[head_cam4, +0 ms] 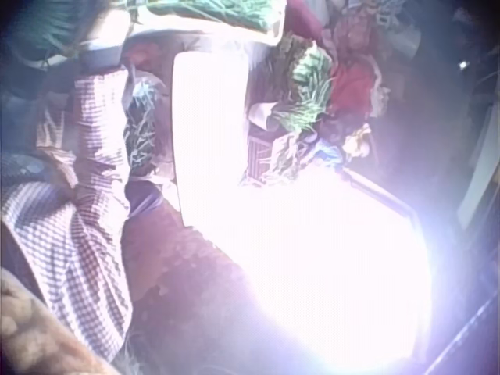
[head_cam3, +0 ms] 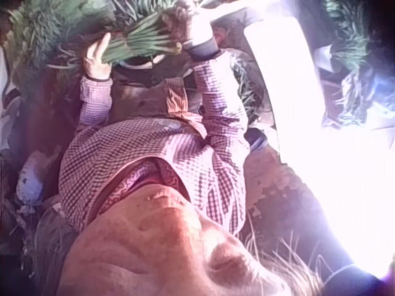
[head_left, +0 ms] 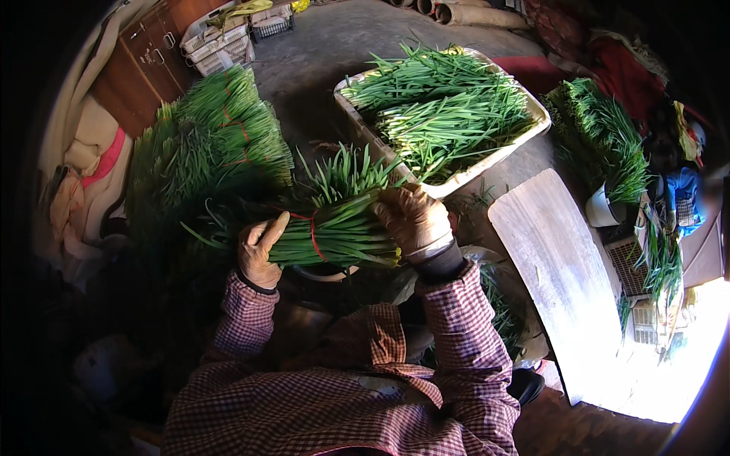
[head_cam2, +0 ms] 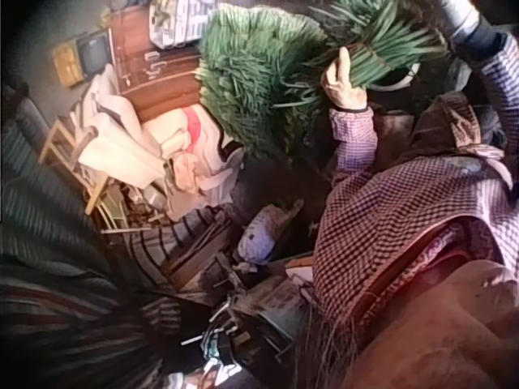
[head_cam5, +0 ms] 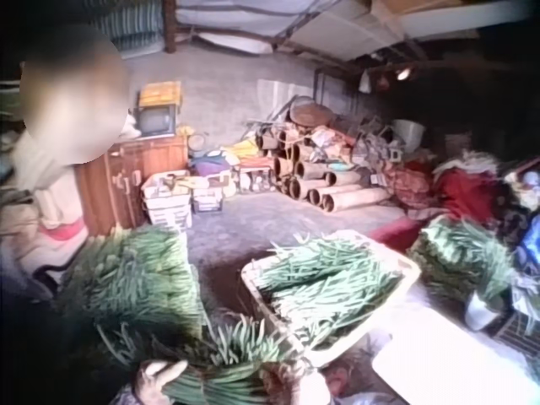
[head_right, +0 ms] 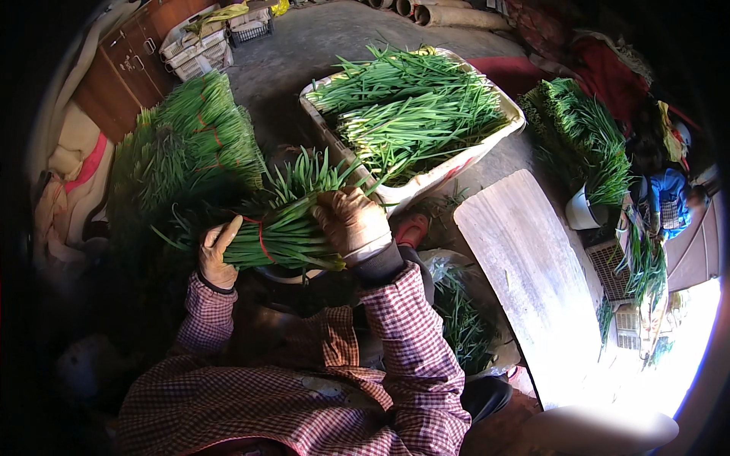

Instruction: The person gathers green onions, aligns them, and ties them into bundles using red rubber bands. The person places the finished bundles into a white basket.

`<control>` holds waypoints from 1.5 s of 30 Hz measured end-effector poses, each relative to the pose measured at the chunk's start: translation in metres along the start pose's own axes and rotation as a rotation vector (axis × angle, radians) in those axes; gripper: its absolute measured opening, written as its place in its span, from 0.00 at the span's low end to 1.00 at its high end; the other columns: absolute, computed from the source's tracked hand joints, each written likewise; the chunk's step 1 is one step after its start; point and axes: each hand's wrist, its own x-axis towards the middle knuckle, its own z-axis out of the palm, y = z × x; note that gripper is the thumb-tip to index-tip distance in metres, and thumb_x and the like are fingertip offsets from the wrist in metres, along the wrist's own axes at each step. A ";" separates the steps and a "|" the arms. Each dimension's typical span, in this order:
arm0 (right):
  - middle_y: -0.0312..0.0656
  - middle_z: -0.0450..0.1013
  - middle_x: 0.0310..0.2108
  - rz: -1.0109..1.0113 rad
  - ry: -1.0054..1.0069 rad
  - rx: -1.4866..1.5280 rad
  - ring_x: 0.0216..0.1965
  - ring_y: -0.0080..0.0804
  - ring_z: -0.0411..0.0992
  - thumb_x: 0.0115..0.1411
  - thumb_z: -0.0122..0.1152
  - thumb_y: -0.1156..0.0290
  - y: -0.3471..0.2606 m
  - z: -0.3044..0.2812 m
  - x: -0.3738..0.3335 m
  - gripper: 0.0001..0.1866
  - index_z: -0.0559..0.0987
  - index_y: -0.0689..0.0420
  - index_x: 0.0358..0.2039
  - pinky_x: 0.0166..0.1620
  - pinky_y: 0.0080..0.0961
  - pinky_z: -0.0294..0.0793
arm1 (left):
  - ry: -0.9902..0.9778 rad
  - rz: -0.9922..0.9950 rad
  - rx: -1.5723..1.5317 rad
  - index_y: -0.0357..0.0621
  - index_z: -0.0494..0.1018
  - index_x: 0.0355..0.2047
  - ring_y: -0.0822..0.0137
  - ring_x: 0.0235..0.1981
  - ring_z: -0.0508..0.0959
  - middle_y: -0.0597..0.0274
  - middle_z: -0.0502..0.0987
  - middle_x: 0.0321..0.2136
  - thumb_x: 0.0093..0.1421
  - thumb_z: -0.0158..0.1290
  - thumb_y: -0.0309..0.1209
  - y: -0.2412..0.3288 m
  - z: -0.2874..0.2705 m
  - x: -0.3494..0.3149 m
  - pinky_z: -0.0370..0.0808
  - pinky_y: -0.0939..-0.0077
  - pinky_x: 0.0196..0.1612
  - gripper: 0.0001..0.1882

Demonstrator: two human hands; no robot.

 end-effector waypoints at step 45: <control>0.37 0.75 0.27 0.532 -0.836 0.652 0.28 0.22 0.71 0.46 0.64 0.71 0.038 -0.003 0.011 0.11 0.78 0.59 0.32 0.33 0.20 0.72 | -0.096 0.110 -0.065 0.38 0.68 0.46 0.65 0.39 0.71 0.59 0.69 0.39 0.43 0.59 0.30 -0.014 -0.028 -0.032 0.68 0.76 0.43 0.27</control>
